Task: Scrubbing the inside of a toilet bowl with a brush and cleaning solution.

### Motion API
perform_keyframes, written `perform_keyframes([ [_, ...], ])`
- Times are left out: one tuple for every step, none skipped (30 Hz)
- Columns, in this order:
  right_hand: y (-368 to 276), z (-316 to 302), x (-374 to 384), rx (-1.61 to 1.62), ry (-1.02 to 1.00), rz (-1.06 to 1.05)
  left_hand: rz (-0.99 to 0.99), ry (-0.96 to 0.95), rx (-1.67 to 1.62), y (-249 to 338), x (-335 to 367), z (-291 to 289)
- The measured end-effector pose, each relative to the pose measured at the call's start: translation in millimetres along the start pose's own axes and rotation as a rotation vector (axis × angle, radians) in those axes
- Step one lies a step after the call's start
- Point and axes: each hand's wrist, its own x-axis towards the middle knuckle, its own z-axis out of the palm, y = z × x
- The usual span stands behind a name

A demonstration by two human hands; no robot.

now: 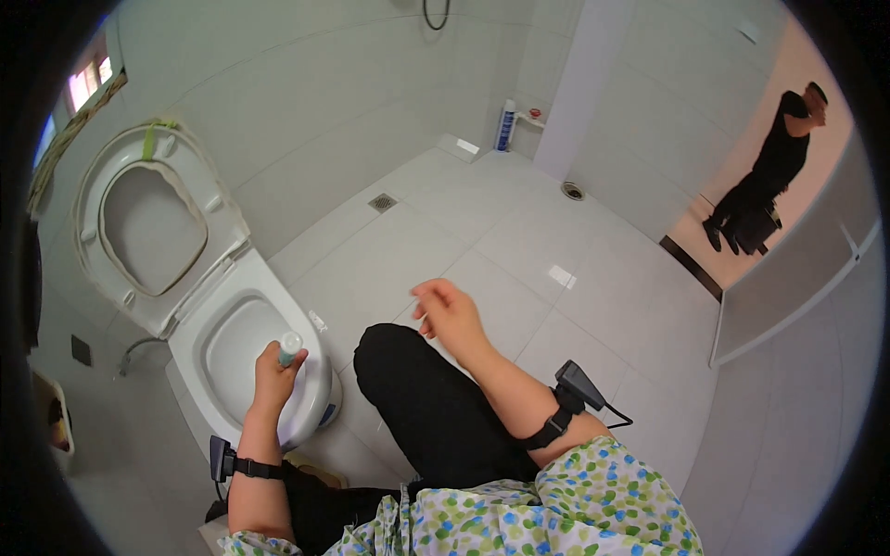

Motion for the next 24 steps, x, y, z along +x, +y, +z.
perform_keyframes([
  [-1, 14, -8, -0.207, -0.116, -0.158, 0.029, 0.025, -0.012, 1, -1, 1],
  [-4, 30, -16, -0.270, -0.210, -0.271, 0.017, 0.031, -0.012, 8, -2, 2],
  [-2, 44, -21, -0.445, -0.297, -0.405, -0.008, 0.039, -0.027, 12, -6, -1],
  [-2, 62, -25, -0.527, -0.347, -0.505, -0.024, 0.048, -0.047, 14, -8, -2],
  [-5, 79, -30, -0.561, -0.416, -0.525, -0.014, 0.102, -0.070, 16, -12, -1],
  [-4, 98, -34, -0.593, -0.487, -0.545, -0.028, 0.113, -0.064, 13, -18, 0],
  [6, 114, -32, -0.594, -0.506, -0.545, -0.048, 0.129, -0.083, 10, -24, 4],
  [20, 131, -28, -0.466, -0.554, -0.641, -0.072, 0.148, -0.102, 7, -30, 7],
  [34, 147, -24, -0.326, -0.620, -0.729, -0.105, 0.175, -0.093, 7, -36, 5],
  [43, 155, -18, -0.320, -0.675, -0.716, 0.043, 0.177, -0.092, 11, -40, 3],
  [51, 160, -11, -0.429, -0.668, -0.760, 0.186, 0.179, -0.086, 11, -43, 1],
  [54, 163, -6, -0.540, -0.667, -0.803, 0.131, 0.214, -0.080, 12, -43, 0],
  [39, 166, -5, -0.539, -0.720, -0.678, 0.079, 0.219, -0.006, 9, -43, -4],
  [30, 167, -5, -0.605, -0.705, -0.678, 0.028, 0.213, 0.071, 2, -48, -13],
  [26, 168, -5, -0.630, -0.721, -0.701, -0.024, 0.239, 0.081, -7, -54, -22],
  [16, 174, -9, -0.667, -0.728, -0.751, -0.084, 0.240, 0.285, -18, -62, -32],
  [11, 178, -15, -0.681, -0.711, -0.774, -0.137, 0.225, 0.477, -28, -68, -37],
  [12, 184, -19, -0.690, -0.694, -0.793, -0.182, 0.228, 0.478, -36, -73, -52],
  [19, 192, -18, -0.688, -0.729, -0.783, -0.357, 0.075, 0.472, -41, -74, -74],
  [28, 198, -16, -0.699, -0.733, -0.769, -0.523, -0.080, 0.453, -46, -74, -89],
  [36, 205, -14, -0.705, -0.733, -0.762, -0.544, -0.072, 0.450, -47, -75, -100],
  [56, 211, -5, -0.713, -0.745, -0.758, -0.566, -0.060, 0.456, -52, -73, -104],
  [81, 218, 8, -0.697, -0.668, -0.780, -0.580, -0.047, 0.461, -52, -68, -107],
  [98, 220, 19, -0.681, -0.591, -0.800, -0.581, -0.048, 0.448, -52, -61, -110],
])
